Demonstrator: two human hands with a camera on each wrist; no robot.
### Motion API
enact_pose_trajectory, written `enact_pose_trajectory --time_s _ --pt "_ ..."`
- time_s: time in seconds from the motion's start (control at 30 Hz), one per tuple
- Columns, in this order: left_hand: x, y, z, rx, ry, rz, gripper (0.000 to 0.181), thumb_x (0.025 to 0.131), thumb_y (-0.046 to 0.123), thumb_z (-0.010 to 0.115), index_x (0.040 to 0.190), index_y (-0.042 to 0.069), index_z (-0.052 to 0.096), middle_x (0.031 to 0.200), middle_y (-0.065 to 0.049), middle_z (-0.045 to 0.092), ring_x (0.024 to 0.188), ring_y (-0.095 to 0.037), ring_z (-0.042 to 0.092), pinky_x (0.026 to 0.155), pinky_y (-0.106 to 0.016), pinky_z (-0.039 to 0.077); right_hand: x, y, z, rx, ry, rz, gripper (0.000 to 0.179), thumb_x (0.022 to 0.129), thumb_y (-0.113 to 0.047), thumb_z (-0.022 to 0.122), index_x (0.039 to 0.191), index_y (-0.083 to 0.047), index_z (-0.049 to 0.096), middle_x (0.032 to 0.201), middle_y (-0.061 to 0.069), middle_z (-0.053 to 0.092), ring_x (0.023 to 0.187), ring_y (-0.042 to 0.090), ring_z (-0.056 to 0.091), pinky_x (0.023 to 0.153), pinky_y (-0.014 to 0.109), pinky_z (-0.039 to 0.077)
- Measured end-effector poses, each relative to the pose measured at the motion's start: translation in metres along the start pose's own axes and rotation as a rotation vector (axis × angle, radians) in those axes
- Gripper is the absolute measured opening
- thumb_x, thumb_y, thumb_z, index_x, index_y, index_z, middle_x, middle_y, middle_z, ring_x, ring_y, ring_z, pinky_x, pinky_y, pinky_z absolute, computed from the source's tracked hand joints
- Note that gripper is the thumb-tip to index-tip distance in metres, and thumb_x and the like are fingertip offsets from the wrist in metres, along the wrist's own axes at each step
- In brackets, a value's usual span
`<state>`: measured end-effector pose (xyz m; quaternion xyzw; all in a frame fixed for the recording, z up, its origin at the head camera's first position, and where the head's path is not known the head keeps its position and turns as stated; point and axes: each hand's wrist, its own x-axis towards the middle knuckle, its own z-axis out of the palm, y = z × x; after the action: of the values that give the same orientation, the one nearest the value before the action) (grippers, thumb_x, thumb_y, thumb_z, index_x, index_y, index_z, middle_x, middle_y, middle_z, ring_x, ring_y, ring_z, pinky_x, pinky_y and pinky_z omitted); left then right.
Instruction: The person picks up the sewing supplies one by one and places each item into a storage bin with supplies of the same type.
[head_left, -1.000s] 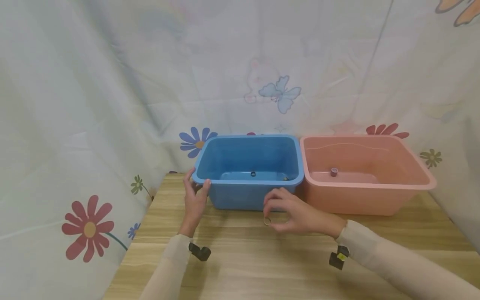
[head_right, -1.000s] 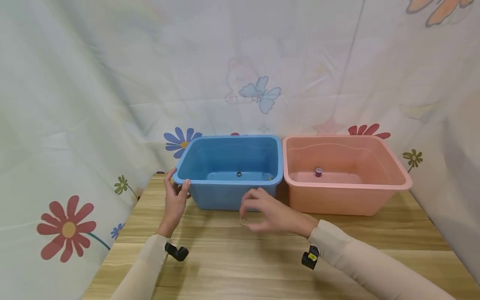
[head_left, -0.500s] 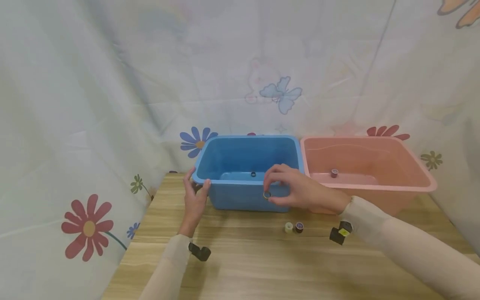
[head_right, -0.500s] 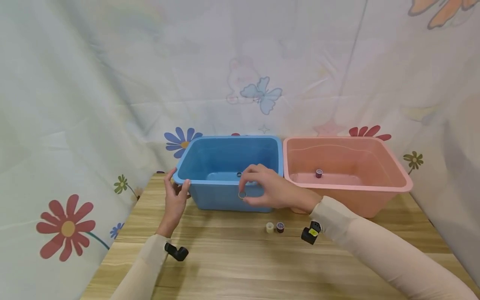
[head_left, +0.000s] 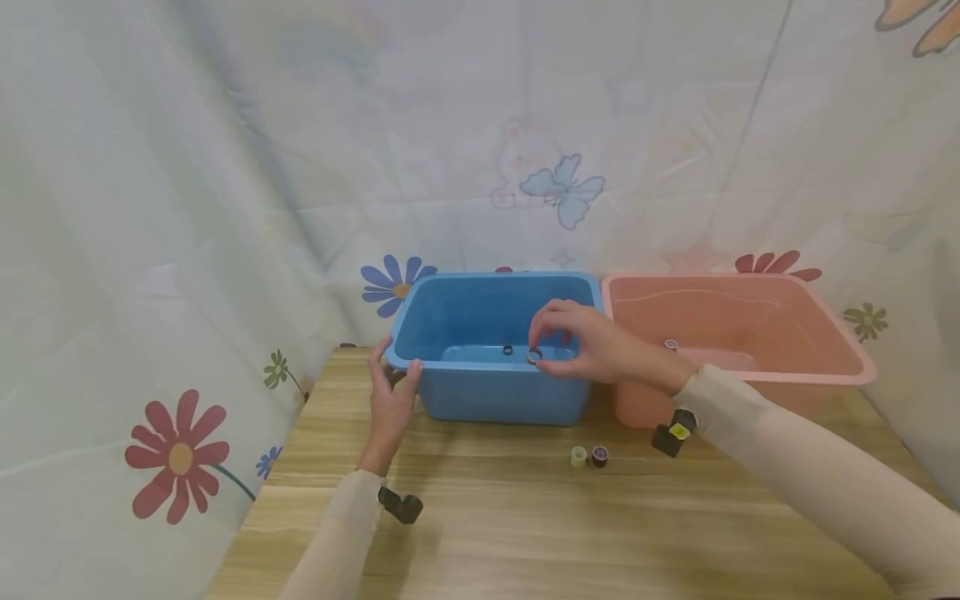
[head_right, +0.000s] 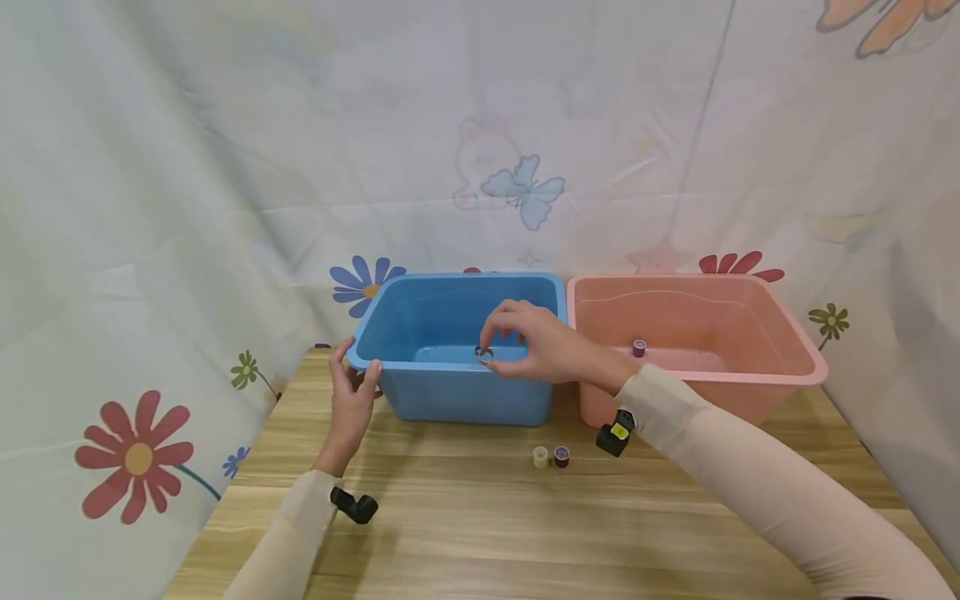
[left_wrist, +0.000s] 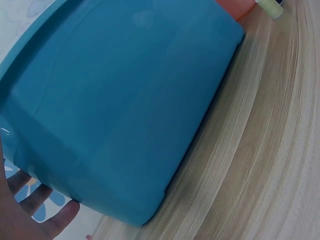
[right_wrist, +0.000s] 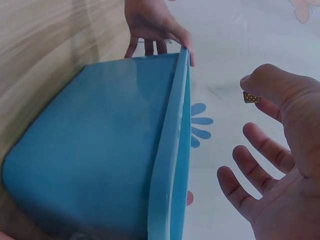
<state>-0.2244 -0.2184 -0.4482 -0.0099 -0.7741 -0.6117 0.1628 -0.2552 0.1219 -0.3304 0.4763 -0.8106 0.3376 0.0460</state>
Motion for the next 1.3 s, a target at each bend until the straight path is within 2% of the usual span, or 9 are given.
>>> enact_pose_trajectory --time_s 0.37,0.5,0.73,1.0,1.23,1.3 --pt "-0.001 0.001 0.000 0.009 0.002 -0.004 0.072 0.102 0.035 0.063 0.160 0.020 0.022 0.155 -0.023 0.042 0.133 -0.040 0.050 0.097 -0.057 0.050 0.014 0.015 -0.012 -0.009 0.024 0.034 0.017 0.090 -0.015 0.079 0.105 -0.016 0.070 0.107 -0.004 0.064 0.100 0.021 0.061 0.083 0.043 0.056" --pt "-0.001 0.000 0.000 0.007 0.005 -0.005 0.072 0.102 0.036 0.063 0.160 0.020 0.022 0.154 -0.023 0.043 0.132 -0.039 0.051 0.097 -0.057 0.051 0.022 0.022 -0.016 -0.013 0.021 0.073 0.018 0.091 -0.018 0.078 0.106 -0.018 0.068 0.109 -0.004 0.064 0.101 0.022 0.061 0.084 0.046 0.056" --pt "0.001 -0.002 0.000 0.007 0.001 0.006 0.073 0.102 0.037 0.062 0.160 0.020 0.021 0.154 -0.023 0.043 0.132 -0.040 0.050 0.097 -0.058 0.050 0.038 0.034 -0.024 -0.010 0.028 0.133 0.020 0.091 -0.018 0.078 0.109 -0.014 0.069 0.112 0.006 0.066 0.102 0.027 0.061 0.086 0.050 0.056" --pt "0.000 -0.002 -0.001 0.018 0.009 0.006 0.072 0.103 0.035 0.062 0.160 0.019 0.021 0.154 -0.024 0.044 0.131 -0.040 0.051 0.096 -0.056 0.051 0.059 0.039 -0.028 -0.020 0.024 0.218 0.020 0.091 -0.018 0.079 0.108 -0.016 0.069 0.115 0.001 0.068 0.104 0.023 0.060 0.087 0.045 0.057" --pt "0.013 -0.033 0.001 0.012 0.025 0.009 0.071 0.102 0.038 0.063 0.160 0.031 0.021 0.155 -0.021 0.043 0.132 -0.039 0.050 0.096 -0.057 0.051 0.071 0.051 -0.024 -0.023 0.003 0.214 0.018 0.092 -0.017 0.077 0.108 -0.014 0.069 0.113 0.002 0.067 0.106 0.028 0.061 0.087 0.043 0.055" --pt "0.014 -0.037 0.002 0.013 0.031 0.016 0.071 0.102 0.041 0.063 0.159 0.034 0.021 0.156 -0.018 0.043 0.132 -0.037 0.051 0.098 -0.058 0.050 0.074 0.055 -0.023 -0.013 0.004 0.209 0.018 0.092 -0.016 0.077 0.108 -0.014 0.069 0.112 0.002 0.067 0.106 0.031 0.061 0.087 0.043 0.055"
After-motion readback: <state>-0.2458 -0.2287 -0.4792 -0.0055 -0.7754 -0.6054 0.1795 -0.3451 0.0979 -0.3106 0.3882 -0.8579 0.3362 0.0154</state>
